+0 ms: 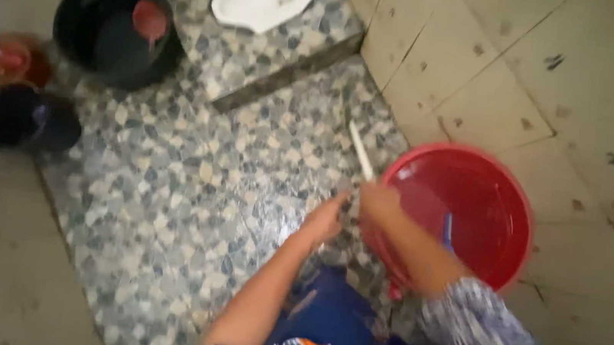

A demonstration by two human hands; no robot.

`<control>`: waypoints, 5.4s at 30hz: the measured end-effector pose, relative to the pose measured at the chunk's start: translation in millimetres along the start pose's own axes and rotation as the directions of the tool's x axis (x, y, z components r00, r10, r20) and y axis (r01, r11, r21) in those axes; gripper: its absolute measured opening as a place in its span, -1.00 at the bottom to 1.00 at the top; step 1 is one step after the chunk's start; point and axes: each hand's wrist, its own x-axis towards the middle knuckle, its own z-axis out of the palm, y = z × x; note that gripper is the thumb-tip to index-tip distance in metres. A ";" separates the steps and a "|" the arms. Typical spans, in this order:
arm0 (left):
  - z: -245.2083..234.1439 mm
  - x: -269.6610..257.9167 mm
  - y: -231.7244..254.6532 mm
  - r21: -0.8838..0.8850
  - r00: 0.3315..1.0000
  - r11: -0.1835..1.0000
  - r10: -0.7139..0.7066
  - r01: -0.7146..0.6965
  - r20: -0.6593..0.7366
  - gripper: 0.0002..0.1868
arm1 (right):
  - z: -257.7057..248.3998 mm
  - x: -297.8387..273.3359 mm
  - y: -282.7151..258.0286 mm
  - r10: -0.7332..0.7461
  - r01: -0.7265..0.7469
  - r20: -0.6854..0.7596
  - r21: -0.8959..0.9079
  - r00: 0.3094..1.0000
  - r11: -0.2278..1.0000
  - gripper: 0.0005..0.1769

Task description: The person scrubs a tiled bathroom floor using a long-handled brush. They repeatedly scrub the floor surface and dip the brush into a red bucket of water to rinse it.

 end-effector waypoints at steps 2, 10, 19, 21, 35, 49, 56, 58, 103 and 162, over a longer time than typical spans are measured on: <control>-16.5 26.0 -11.7 0.052 1.000 0.999 0.009 -0.009 0.002 -0.21 | 49.9 22.2 6.7 0.052 -0.045 -0.087 0.086 0.995 0.995 -0.75; -70.3 16.1 5.6 0.015 0.996 1.000 0.023 -0.025 0.092 -0.12 | 84.7 171.5 18.3 0.066 -0.046 -0.084 0.224 0.994 0.974 -0.65; -107.6 20.8 -49.0 0.007 0.989 0.999 -0.047 0.046 0.143 -0.14 | 73.3 82.2 -47.9 0.052 -0.027 -0.172 0.148 0.984 0.989 -0.70; -104.5 31.3 -63.8 0.005 0.995 0.999 0.049 -0.049 0.081 -0.11 | 73.9 88.0 -56.7 0.104 -0.091 -0.116 0.118 0.988 0.989 -0.38; -122.0 47.2 -61.1 0.081 0.995 0.995 0.051 -0.059 0.091 -0.13 | 40.8 63.3 -59.9 0.262 -0.258 0.009 0.202 0.965 0.945 -0.59; -111.1 59.9 -50.0 0.023 0.996 1.000 0.011 -0.013 0.089 -0.08 | 36.1 53.5 -19.7 0.157 -0.145 -0.139 0.093 0.978 0.985 -0.65; -103.1 94.3 12.8 0.096 0.996 0.995 -0.015 0.006 0.086 -0.07 | 57.1 129.4 40.8 0.170 -0.164 -0.047 0.110 0.984 0.980 -0.64; -81.7 83.9 28.4 0.046 0.989 0.997 -0.065 0.059 0.133 -0.07 | 77.4 141.3 54.6 0.191 -0.184 -0.053 0.116 0.980 0.976 -0.67; 74.6 235.1 113.6 0.059 0.948 0.948 0.316 -0.313 -0.050 -0.24 | -44.4 25.0 257.7 0.178 -0.178 0.041 -0.002 0.983 0.984 -0.55; 20.5 212.1 105.5 0.294 0.993 0.952 0.105 -0.085 -0.055 -0.18 | -46.8 132.7 246.8 0.052 -0.052 -0.057 -0.005 0.997 0.999 -0.51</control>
